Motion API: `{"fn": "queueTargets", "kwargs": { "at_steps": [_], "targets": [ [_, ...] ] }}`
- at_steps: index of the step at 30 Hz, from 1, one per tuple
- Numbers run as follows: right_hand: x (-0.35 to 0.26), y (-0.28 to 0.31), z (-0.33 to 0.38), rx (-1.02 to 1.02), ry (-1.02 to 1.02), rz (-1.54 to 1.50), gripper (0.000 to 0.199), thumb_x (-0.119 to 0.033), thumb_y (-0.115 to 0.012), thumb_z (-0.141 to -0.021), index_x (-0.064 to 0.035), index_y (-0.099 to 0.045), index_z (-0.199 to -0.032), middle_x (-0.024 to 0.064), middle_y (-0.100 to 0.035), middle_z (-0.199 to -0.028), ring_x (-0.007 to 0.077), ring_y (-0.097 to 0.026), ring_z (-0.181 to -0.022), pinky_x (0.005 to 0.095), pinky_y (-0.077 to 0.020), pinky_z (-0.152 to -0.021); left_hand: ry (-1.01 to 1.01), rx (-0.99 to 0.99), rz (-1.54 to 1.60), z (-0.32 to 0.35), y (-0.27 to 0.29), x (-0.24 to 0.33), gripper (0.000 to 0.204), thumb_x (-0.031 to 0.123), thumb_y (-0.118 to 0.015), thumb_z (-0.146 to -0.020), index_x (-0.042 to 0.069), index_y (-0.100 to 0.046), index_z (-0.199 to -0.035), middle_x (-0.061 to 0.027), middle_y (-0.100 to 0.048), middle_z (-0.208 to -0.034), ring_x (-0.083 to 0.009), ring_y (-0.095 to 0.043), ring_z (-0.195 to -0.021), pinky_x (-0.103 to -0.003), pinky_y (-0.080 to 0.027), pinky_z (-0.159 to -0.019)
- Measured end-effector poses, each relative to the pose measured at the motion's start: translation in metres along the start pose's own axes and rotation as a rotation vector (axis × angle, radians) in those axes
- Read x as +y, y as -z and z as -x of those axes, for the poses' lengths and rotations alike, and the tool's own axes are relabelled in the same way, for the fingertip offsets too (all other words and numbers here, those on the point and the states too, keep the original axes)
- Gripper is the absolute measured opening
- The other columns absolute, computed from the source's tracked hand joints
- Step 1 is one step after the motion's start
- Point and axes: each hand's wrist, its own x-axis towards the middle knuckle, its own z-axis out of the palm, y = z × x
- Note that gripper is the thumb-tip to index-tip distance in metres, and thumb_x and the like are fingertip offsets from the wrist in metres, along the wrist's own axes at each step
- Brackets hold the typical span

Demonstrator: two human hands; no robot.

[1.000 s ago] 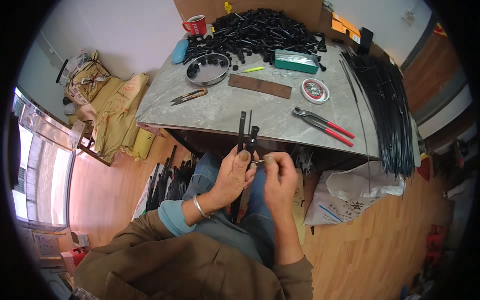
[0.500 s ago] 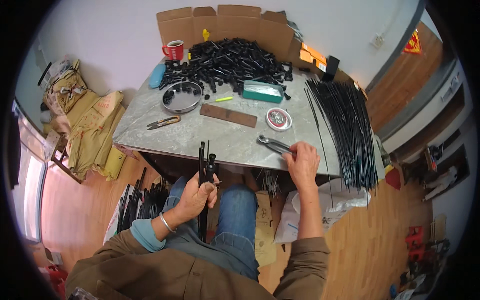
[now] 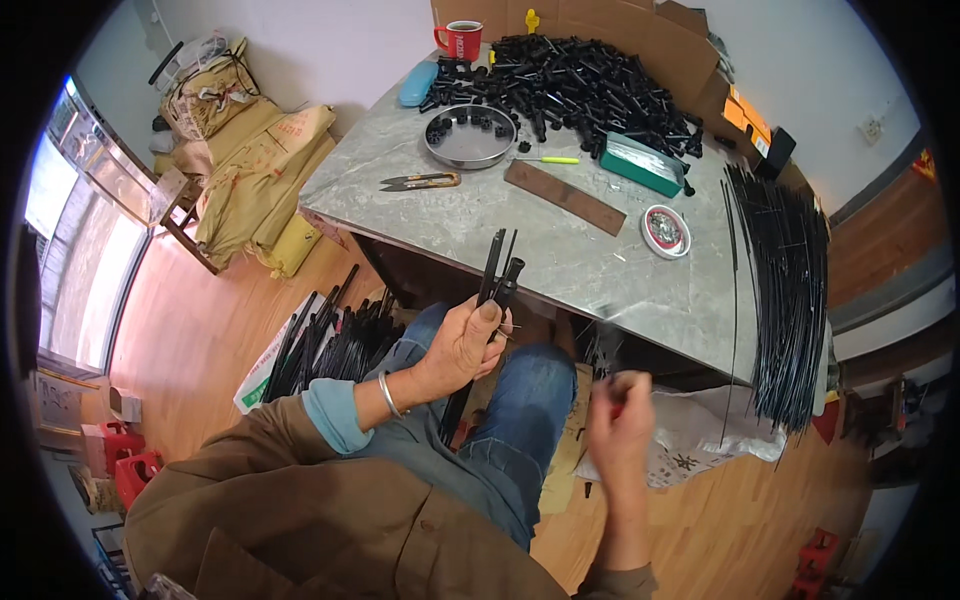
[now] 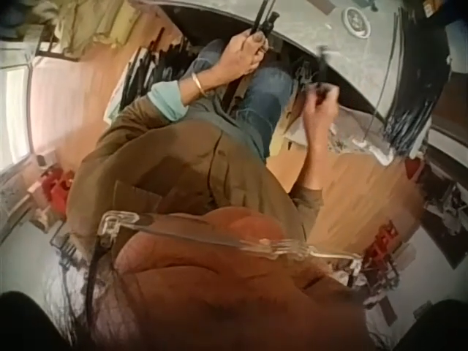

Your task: Organizing and trimming bundles of black wires at a precision assembly station.

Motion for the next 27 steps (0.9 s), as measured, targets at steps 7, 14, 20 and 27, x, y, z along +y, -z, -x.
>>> {"fn": "queueTargets", "kwargs": {
  "at_steps": [7,14,20,27],
  "targets": [
    [-0.020,-0.022,0.024,0.030,0.425,0.295,0.046,0.005,-0.071,-0.056,-0.0090,-0.045,-0.092,0.0127,-0.051,-0.096,0.0331,-0.050,-0.093,0.0425,-0.0361,-0.080,-0.031,-0.017,-0.063,0.002,-0.004,-0.008,0.049,0.057,-0.046,-0.093,0.007,-0.047,-0.094,0.0033,-0.039,-0.059,-0.0039,-0.035,-0.045,-0.019,-0.028,-0.041],
    [-0.022,-0.015,0.015,0.007,0.537,0.410,0.041,0.006,-0.069,-0.061,-0.0081,-0.048,-0.093,0.0102,-0.056,-0.088,0.0304,-0.056,-0.080,0.0389,-0.0422,-0.068,-0.014,-0.007,-0.032,0.006,-0.006,0.000,0.048,0.056,-0.047,-0.092,0.008,-0.048,-0.094,0.0039,-0.039,-0.059,-0.0031,-0.036,-0.045,-0.019,-0.027,-0.040],
    [-0.040,-0.003,0.037,-0.701,-0.497,-0.694,0.017,0.000,-0.059,-0.085,-0.0046,-0.045,-0.094,0.0024,-0.051,-0.056,0.0136,-0.048,-0.041,0.0279,-0.0419,-0.040,-0.104,-0.032,-0.231,0.005,-0.005,-0.003,0.048,0.050,-0.048,-0.095,0.002,-0.051,-0.096,0.0037,-0.044,-0.063,-0.0028,-0.041,-0.051,-0.022,-0.034,-0.044],
    [-0.019,0.004,0.041,-0.574,0.023,-0.260,0.012,-0.007,-0.057,-0.088,-0.0032,-0.048,-0.096,0.0074,-0.059,-0.072,0.0132,-0.054,-0.053,0.0284,-0.0437,-0.044,-0.075,-0.039,-0.216,0.009,-0.010,-0.008,0.051,0.052,-0.045,-0.096,0.002,-0.051,-0.092,0.0015,-0.044,-0.063,-0.0042,-0.042,-0.050,-0.023,-0.035,-0.044]
  ]
}}
